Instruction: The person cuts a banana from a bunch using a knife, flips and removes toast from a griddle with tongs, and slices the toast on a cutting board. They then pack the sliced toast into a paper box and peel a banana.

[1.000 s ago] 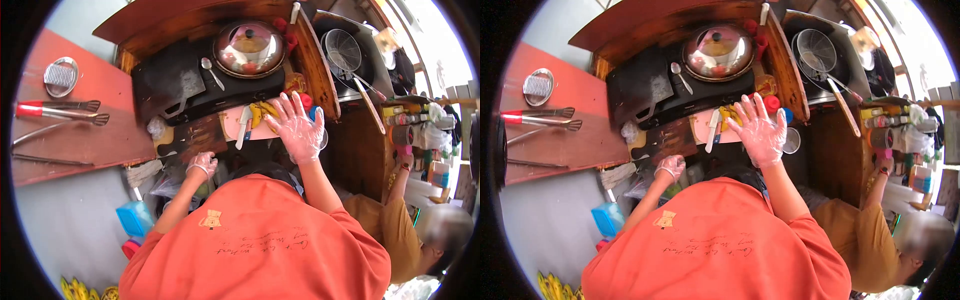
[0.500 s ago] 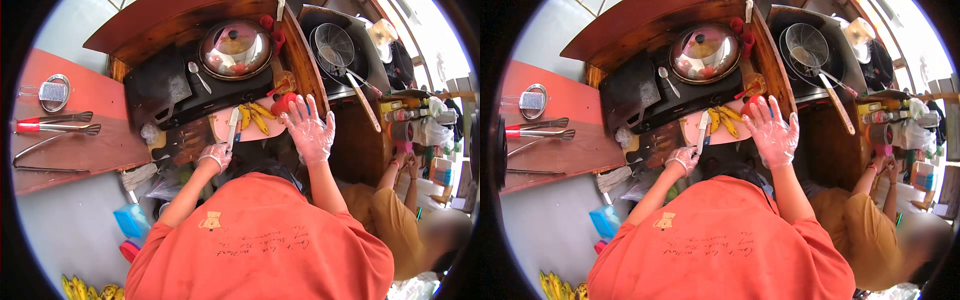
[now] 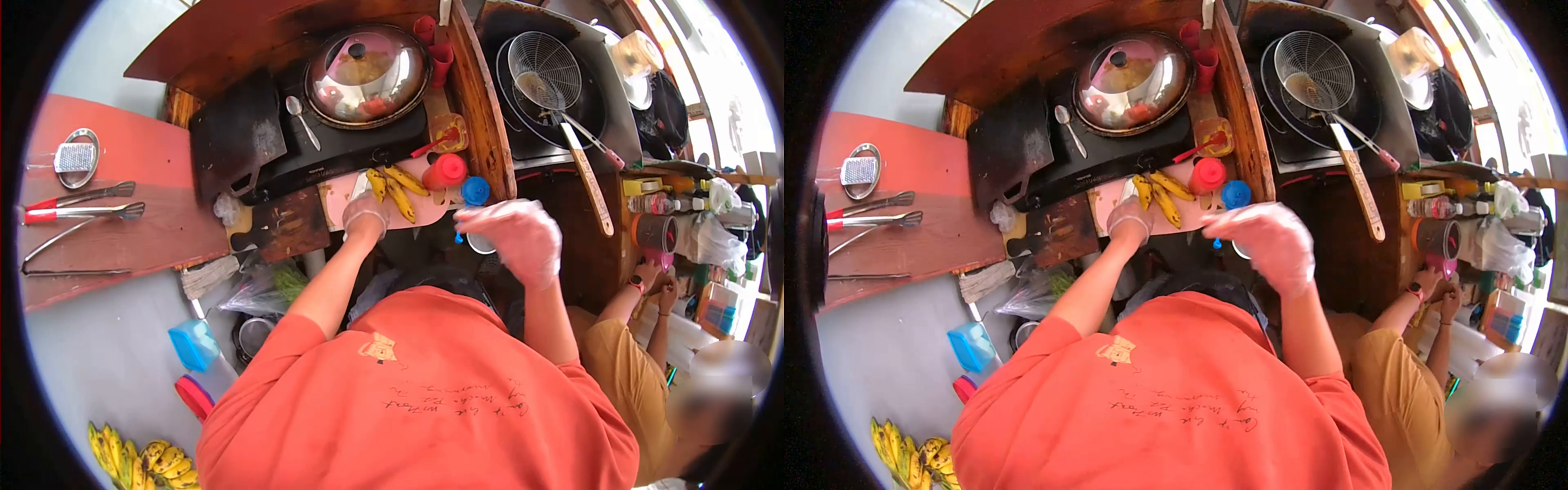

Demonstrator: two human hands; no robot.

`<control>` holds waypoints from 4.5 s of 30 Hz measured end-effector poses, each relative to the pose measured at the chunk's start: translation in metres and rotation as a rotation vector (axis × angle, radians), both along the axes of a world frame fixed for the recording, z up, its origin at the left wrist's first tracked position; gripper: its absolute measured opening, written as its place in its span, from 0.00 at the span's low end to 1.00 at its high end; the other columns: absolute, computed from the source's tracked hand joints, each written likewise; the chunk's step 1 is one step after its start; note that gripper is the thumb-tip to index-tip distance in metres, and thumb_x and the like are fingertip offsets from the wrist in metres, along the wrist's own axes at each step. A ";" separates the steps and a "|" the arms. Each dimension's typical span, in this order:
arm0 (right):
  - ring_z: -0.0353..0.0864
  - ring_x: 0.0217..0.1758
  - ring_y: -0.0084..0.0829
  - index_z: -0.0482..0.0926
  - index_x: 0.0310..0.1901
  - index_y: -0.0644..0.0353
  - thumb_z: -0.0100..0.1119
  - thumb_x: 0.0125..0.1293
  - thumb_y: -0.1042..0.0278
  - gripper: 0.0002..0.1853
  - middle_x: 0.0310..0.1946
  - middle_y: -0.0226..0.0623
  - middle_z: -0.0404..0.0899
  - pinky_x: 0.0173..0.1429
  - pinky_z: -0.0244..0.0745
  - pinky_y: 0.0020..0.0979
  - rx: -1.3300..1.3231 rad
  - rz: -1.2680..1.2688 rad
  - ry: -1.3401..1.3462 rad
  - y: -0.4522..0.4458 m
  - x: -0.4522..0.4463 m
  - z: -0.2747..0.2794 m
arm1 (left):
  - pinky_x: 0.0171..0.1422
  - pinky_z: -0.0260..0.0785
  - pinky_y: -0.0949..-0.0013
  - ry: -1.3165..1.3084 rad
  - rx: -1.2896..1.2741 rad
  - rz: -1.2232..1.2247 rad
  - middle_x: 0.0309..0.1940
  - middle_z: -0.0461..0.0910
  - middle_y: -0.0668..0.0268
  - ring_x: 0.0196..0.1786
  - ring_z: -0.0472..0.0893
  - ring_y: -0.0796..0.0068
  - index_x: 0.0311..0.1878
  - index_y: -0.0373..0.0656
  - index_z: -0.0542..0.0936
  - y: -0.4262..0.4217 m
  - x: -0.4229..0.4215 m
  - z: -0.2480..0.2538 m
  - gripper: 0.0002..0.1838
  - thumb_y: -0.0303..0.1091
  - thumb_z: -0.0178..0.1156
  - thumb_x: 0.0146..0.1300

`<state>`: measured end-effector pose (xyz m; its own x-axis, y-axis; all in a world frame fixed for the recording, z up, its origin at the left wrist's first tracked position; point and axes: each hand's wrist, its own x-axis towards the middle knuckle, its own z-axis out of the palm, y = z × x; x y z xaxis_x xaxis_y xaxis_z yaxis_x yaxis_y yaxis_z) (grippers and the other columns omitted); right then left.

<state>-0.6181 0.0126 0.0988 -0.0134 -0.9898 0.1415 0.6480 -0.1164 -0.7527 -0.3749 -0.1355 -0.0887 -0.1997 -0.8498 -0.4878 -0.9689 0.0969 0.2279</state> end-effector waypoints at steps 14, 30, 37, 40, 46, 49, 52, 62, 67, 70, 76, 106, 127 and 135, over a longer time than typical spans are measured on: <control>0.89 0.50 0.44 0.89 0.48 0.59 0.59 0.71 0.58 0.16 0.47 0.49 0.88 0.54 0.82 0.39 0.601 0.381 1.376 -0.048 0.138 -0.139 | 0.62 0.75 0.48 0.196 -0.124 0.090 0.51 0.85 0.44 0.55 0.83 0.40 0.54 0.39 0.81 0.016 0.063 -0.040 0.15 0.37 0.57 0.71; 0.86 0.58 0.49 0.86 0.50 0.65 0.59 0.69 0.48 0.25 0.52 0.54 0.86 0.60 0.82 0.42 1.046 0.065 1.724 -0.165 0.185 -0.239 | 0.67 0.74 0.52 0.331 0.128 0.059 0.56 0.81 0.43 0.62 0.80 0.42 0.55 0.34 0.77 -0.019 0.094 -0.056 0.25 0.24 0.70 0.52; 0.86 0.57 0.53 0.87 0.49 0.64 0.63 0.65 0.42 0.28 0.52 0.59 0.85 0.60 0.81 0.46 1.106 0.001 1.641 -0.163 0.189 -0.232 | 0.70 0.72 0.55 0.307 0.195 0.006 0.60 0.79 0.41 0.67 0.78 0.44 0.64 0.34 0.73 -0.018 0.100 -0.056 0.26 0.23 0.62 0.61; 0.85 0.59 0.53 0.86 0.52 0.66 0.63 0.67 0.43 0.29 0.53 0.59 0.85 0.61 0.80 0.44 1.121 0.084 1.718 -0.159 0.189 -0.216 | 0.69 0.73 0.54 0.440 0.049 0.034 0.61 0.78 0.40 0.66 0.78 0.44 0.63 0.34 0.73 -0.008 0.102 -0.077 0.23 0.33 0.61 0.68; 0.84 0.24 0.45 0.81 0.43 0.66 0.63 0.71 0.45 0.25 0.28 0.51 0.83 0.26 0.79 0.45 1.216 0.286 0.859 -0.117 0.133 -0.341 | 0.66 0.74 0.51 0.280 0.184 0.141 0.62 0.78 0.38 0.64 0.79 0.40 0.74 0.31 0.63 -0.009 0.105 -0.028 0.33 0.36 0.54 0.69; 0.75 0.15 0.37 0.78 0.40 0.66 0.66 0.70 0.47 0.24 0.21 0.44 0.77 0.18 0.72 0.38 1.365 0.141 0.484 -0.111 0.160 -0.271 | 0.62 0.76 0.48 0.257 0.168 0.074 0.53 0.83 0.39 0.59 0.83 0.39 0.69 0.32 0.68 -0.003 0.127 -0.047 0.28 0.27 0.57 0.65; 0.83 0.19 0.36 0.79 0.41 0.67 0.66 0.70 0.46 0.25 0.25 0.46 0.84 0.21 0.79 0.37 1.267 0.178 0.547 -0.099 0.158 -0.238 | 0.59 0.77 0.46 0.223 0.081 -0.039 0.49 0.85 0.44 0.55 0.84 0.42 0.53 0.39 0.82 0.008 0.156 -0.048 0.15 0.31 0.57 0.64; 0.88 0.34 0.30 0.84 0.41 0.65 0.73 0.66 0.58 0.16 0.33 0.41 0.87 0.40 0.87 0.32 0.468 0.036 0.111 0.005 0.178 -0.115 | 0.44 0.76 0.57 0.588 -0.030 -0.160 0.32 0.84 0.54 0.35 0.84 0.56 0.35 0.39 0.81 0.048 0.248 0.033 0.07 0.31 0.64 0.56; 0.88 0.39 0.34 0.82 0.44 0.64 0.69 0.67 0.71 0.09 0.39 0.42 0.86 0.45 0.88 0.36 0.328 -0.096 0.098 0.033 0.176 -0.085 | 0.38 0.73 0.60 0.755 -0.143 -0.350 0.25 0.81 0.59 0.29 0.80 0.66 0.35 0.39 0.81 0.051 0.233 0.074 0.08 0.33 0.68 0.60; 0.88 0.39 0.33 0.82 0.41 0.63 0.69 0.63 0.73 0.07 0.37 0.40 0.86 0.44 0.86 0.36 0.447 -0.429 0.127 0.055 0.146 -0.120 | 0.36 0.70 0.56 0.821 0.139 -0.168 0.25 0.80 0.60 0.28 0.78 0.61 0.32 0.42 0.80 0.036 0.172 0.093 0.10 0.36 0.69 0.63; 0.84 0.47 0.43 0.80 0.40 0.60 0.68 0.58 0.72 0.09 0.39 0.41 0.83 0.51 0.79 0.39 0.354 -1.096 1.210 0.056 0.097 -0.093 | 0.51 0.76 0.54 0.776 -0.430 -0.550 0.43 0.85 0.56 0.46 0.84 0.52 0.53 0.42 0.83 0.000 -0.016 0.096 0.26 0.45 0.76 0.56; 0.81 0.36 0.20 0.80 0.42 0.60 0.77 0.55 0.72 0.16 0.32 0.30 0.84 0.43 0.79 0.29 0.566 -0.989 0.463 0.019 0.077 -0.163 | 0.49 0.79 0.58 1.104 -0.647 -0.531 0.37 0.88 0.58 0.41 0.88 0.57 0.48 0.41 0.85 -0.024 -0.080 0.114 0.20 0.42 0.76 0.57; 0.84 0.41 0.25 0.72 0.42 0.53 0.68 0.68 0.79 0.13 0.36 0.30 0.79 0.49 0.82 0.29 0.347 -1.236 0.328 0.175 0.118 0.071 | 0.40 0.78 0.60 1.236 -0.370 -0.976 0.29 0.86 0.58 0.32 0.87 0.60 0.37 0.48 0.90 0.070 -0.138 0.352 0.20 0.54 0.75 0.54; 0.87 0.42 0.29 0.77 0.57 0.54 0.66 0.69 0.64 0.18 0.47 0.42 0.85 0.46 0.81 0.31 0.443 -1.581 0.623 0.216 0.110 0.071 | 0.37 0.78 0.60 1.172 -0.252 -1.094 0.28 0.86 0.54 0.31 0.87 0.57 0.33 0.46 0.88 0.141 -0.169 0.361 0.20 0.53 0.76 0.49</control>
<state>-0.5080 0.2288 0.1703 -0.9681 -0.0428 0.2470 -0.2459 -0.0294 -0.9689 -0.5443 0.0053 0.2721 -0.8721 -0.0895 0.4811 0.2694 0.7330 0.6246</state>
